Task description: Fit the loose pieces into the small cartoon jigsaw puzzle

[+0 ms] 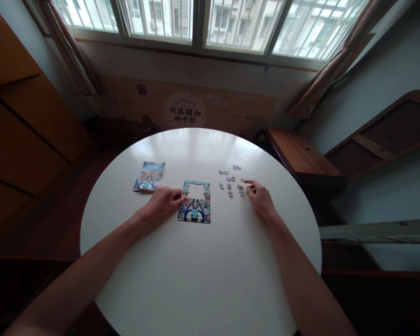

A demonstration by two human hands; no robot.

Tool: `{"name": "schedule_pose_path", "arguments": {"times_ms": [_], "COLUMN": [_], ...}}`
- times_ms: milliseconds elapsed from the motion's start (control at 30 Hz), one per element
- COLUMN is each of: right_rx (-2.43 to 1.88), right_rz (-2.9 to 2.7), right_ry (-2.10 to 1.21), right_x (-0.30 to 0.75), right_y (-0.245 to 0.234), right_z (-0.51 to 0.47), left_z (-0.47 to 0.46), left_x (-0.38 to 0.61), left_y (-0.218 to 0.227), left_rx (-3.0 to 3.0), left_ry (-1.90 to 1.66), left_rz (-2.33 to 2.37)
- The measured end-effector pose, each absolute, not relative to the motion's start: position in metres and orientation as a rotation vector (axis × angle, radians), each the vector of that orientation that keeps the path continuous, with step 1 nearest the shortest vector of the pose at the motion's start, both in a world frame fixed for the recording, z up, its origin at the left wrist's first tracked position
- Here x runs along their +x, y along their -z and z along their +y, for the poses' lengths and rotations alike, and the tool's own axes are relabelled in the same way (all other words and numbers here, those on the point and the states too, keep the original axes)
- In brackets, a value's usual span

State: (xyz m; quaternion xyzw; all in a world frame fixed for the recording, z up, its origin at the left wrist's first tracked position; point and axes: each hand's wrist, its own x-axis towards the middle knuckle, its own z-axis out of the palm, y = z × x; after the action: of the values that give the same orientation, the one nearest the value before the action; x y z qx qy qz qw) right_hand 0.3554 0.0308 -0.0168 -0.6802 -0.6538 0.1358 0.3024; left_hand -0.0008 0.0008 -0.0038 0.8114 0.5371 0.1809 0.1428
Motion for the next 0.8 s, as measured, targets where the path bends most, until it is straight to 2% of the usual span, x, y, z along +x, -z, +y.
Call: {"name": "schedule_pose_path", "arguments": {"times_ms": [533, 800], "right_rx": [-1.778, -1.781], "right_rz": [-1.679, -1.536], "right_ry": [-0.323, -0.502], "right_x": [0.354, 0.362], "right_y": [0.016, 0.018], "right_z": [0.033, 0.040], "left_z": [0.002, 0.005], "left_x": [-0.002, -0.003], "left_y": [0.002, 0.005], "left_rx": [2.337, 2.342], "left_ry": [-0.505, -0.500], "left_rz": [1.519, 1.517]}}
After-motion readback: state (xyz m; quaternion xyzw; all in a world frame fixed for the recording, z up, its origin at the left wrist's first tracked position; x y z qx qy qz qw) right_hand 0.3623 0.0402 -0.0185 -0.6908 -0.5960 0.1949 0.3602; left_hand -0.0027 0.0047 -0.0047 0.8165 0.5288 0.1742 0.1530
